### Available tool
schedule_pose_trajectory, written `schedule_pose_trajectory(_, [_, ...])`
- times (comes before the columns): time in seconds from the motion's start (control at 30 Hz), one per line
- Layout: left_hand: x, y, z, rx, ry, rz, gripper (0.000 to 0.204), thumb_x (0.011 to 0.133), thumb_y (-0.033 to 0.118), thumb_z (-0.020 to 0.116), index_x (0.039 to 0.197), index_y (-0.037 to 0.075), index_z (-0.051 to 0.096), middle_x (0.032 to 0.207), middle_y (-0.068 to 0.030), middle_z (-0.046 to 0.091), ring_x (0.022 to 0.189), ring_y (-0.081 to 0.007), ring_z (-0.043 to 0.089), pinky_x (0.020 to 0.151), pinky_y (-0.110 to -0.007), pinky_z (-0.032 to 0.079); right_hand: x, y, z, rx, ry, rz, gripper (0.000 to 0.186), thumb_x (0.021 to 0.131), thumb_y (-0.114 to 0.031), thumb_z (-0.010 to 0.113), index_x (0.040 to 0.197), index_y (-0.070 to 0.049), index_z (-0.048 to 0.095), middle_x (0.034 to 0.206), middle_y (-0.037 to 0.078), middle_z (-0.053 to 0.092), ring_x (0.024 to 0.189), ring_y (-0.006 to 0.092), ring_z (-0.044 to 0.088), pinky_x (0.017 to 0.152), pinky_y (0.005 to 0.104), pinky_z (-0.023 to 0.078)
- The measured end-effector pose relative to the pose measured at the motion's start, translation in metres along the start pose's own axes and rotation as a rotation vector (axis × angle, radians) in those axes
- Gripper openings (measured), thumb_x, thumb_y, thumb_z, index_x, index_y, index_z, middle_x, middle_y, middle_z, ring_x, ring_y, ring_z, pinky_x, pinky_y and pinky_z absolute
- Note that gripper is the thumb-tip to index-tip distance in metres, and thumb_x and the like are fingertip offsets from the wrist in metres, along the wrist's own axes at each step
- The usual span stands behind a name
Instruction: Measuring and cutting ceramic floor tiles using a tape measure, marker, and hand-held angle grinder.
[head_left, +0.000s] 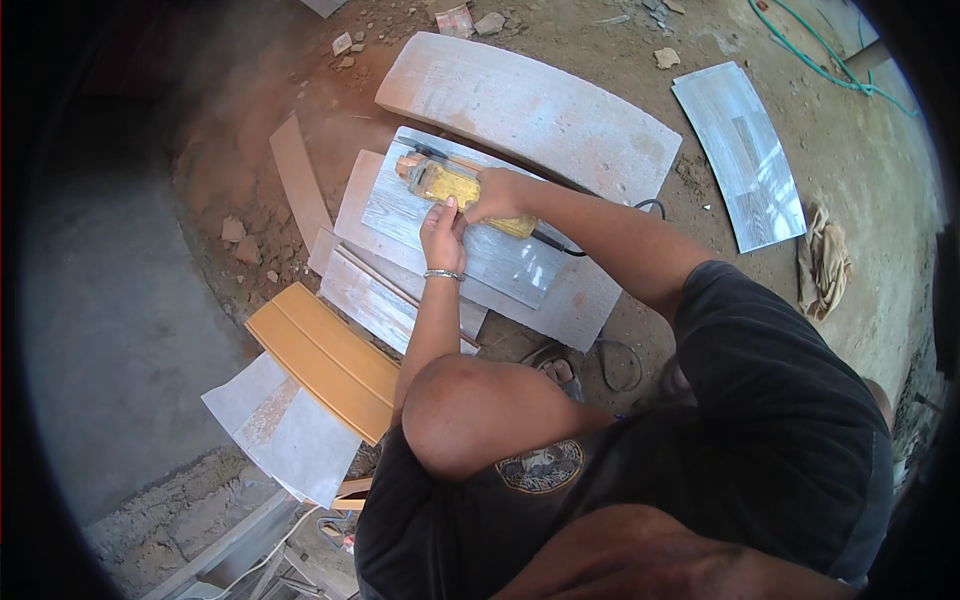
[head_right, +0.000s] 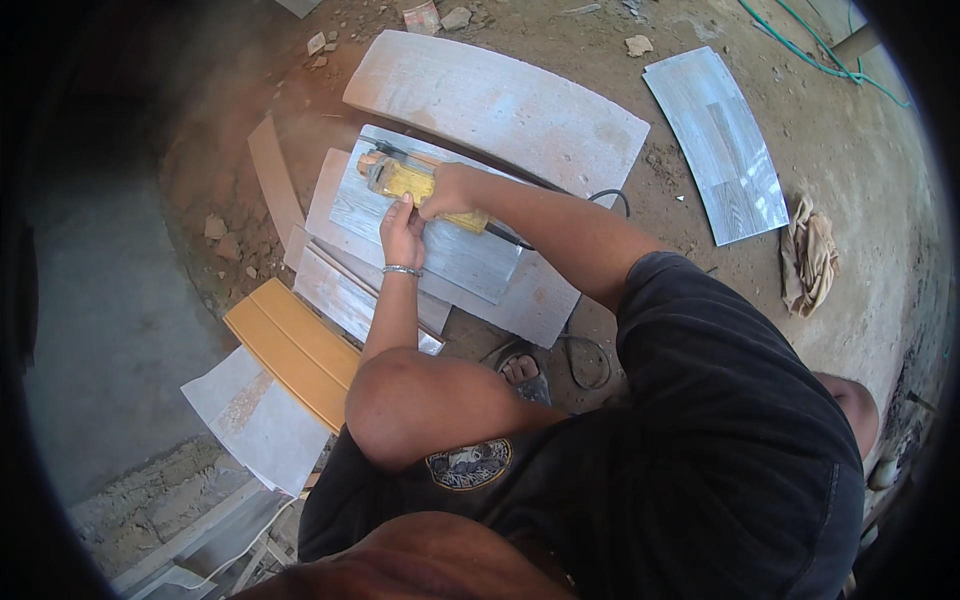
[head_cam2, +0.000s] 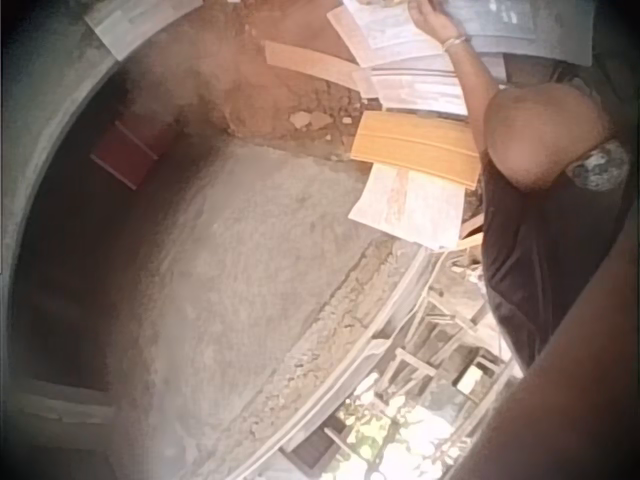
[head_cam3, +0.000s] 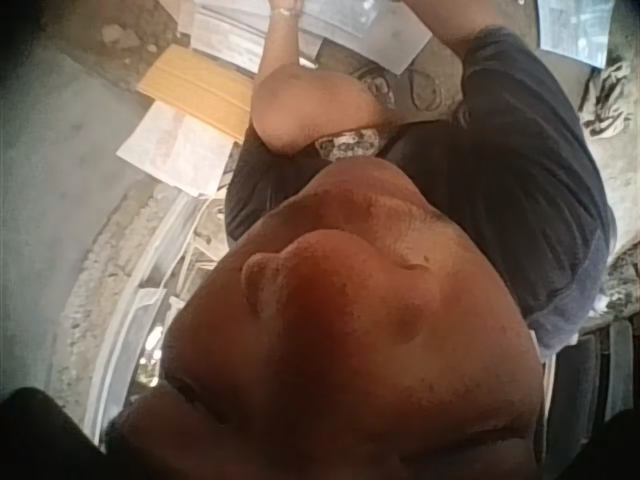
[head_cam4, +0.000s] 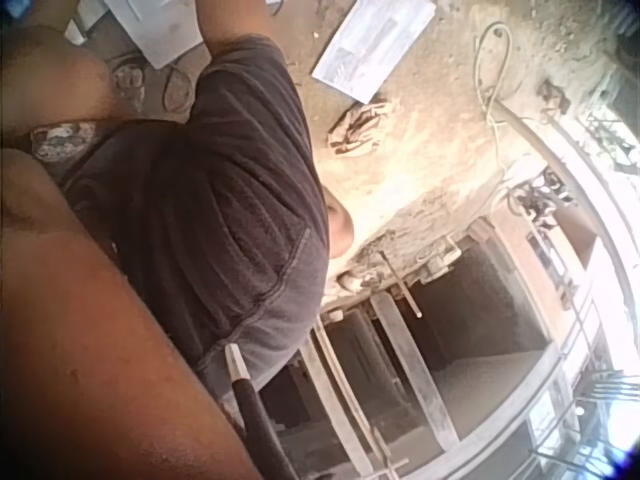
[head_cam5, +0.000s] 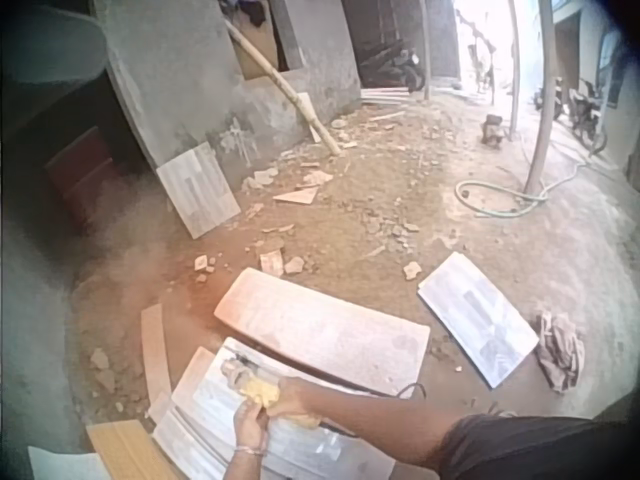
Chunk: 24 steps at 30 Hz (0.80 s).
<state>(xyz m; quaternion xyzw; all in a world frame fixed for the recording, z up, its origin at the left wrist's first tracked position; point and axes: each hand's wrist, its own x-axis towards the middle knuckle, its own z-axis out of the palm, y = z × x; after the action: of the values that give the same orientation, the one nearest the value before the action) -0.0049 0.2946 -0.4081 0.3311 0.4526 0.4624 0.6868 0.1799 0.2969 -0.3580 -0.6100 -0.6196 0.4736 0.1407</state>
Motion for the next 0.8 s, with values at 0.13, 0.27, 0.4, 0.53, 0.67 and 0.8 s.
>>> schedule_pose_trajectory(0.13, [-0.006,-0.005,0.002,0.007,-0.007,-0.025,0.022,0.096,0.02,0.073,0.085,0.008,0.059,0.086,-0.0036,0.063,0.081,-0.0133,0.061,0.081,-0.03,0.054,-0.006,0.008,0.002,-0.004,0.016,0.003,0.087,0.062,-0.054,0.08,0.11,0.017,0.066,0.104,0.034,0.07,0.098,0.039,0.071,0.085,0.0408,0.056])
schedule_pose_trajectory(0.27, [-0.006,-0.004,0.002,0.018,-0.033,-0.017,0.021,0.096,0.02,0.073,0.086,0.008,0.06,0.087,-0.0037,0.064,0.081,-0.0133,0.061,0.081,-0.03,0.054,-0.004,0.009,0.002,0.001,-0.009,0.023,0.087,0.062,-0.054,0.08,0.11,0.017,0.066,0.105,0.034,0.07,0.099,0.0391,0.071,0.086,0.0407,0.056])
schedule_pose_trajectory(0.4, [-0.01,-0.007,0.003,0.026,-0.036,-0.021,0.019,0.097,0.021,0.073,0.091,0.007,0.061,0.089,-0.0033,0.064,0.083,-0.0128,0.062,0.081,-0.03,0.053,-0.01,0.011,0.003,-0.005,0.007,0.01,0.086,0.062,-0.054,0.081,0.11,0.017,0.066,0.105,0.033,0.07,0.098,0.0388,0.071,0.086,0.0408,0.056])
schedule_pose_trajectory(0.53, [-0.021,-0.017,0.007,0.042,-0.041,-0.042,0.018,0.097,0.02,0.072,0.098,0.006,0.062,0.095,-0.0032,0.066,0.087,-0.0122,0.063,0.083,-0.029,0.052,-0.027,0.02,0.003,-0.006,0.035,-0.009,0.084,0.062,-0.053,0.081,0.109,0.015,0.066,0.104,0.033,0.07,0.098,0.0386,0.071,0.085,0.041,0.056])
schedule_pose_trajectory(0.67, [-0.025,-0.02,0.009,0.035,-0.083,-0.022,0.018,0.097,0.02,0.072,0.102,0.005,0.062,0.098,-0.0031,0.067,0.09,-0.0117,0.063,0.084,-0.028,0.052,-0.034,0.022,0.001,0.019,-0.005,0.009,0.084,0.063,-0.053,0.081,0.11,0.015,0.066,0.105,0.032,0.07,0.099,0.0388,0.07,0.086,0.0409,0.056])
schedule_pose_trajectory(0.8, [-0.027,-0.019,0.01,0.025,-0.075,-0.041,0.018,0.098,0.02,0.072,0.103,0.005,0.062,0.099,-0.0027,0.067,0.091,-0.011,0.063,0.083,-0.027,0.051,-0.035,0.019,0.001,0.004,0.02,0.024,0.083,0.063,-0.052,0.081,0.111,0.014,0.066,0.106,0.031,0.07,0.099,0.0388,0.07,0.086,0.0409,0.055])
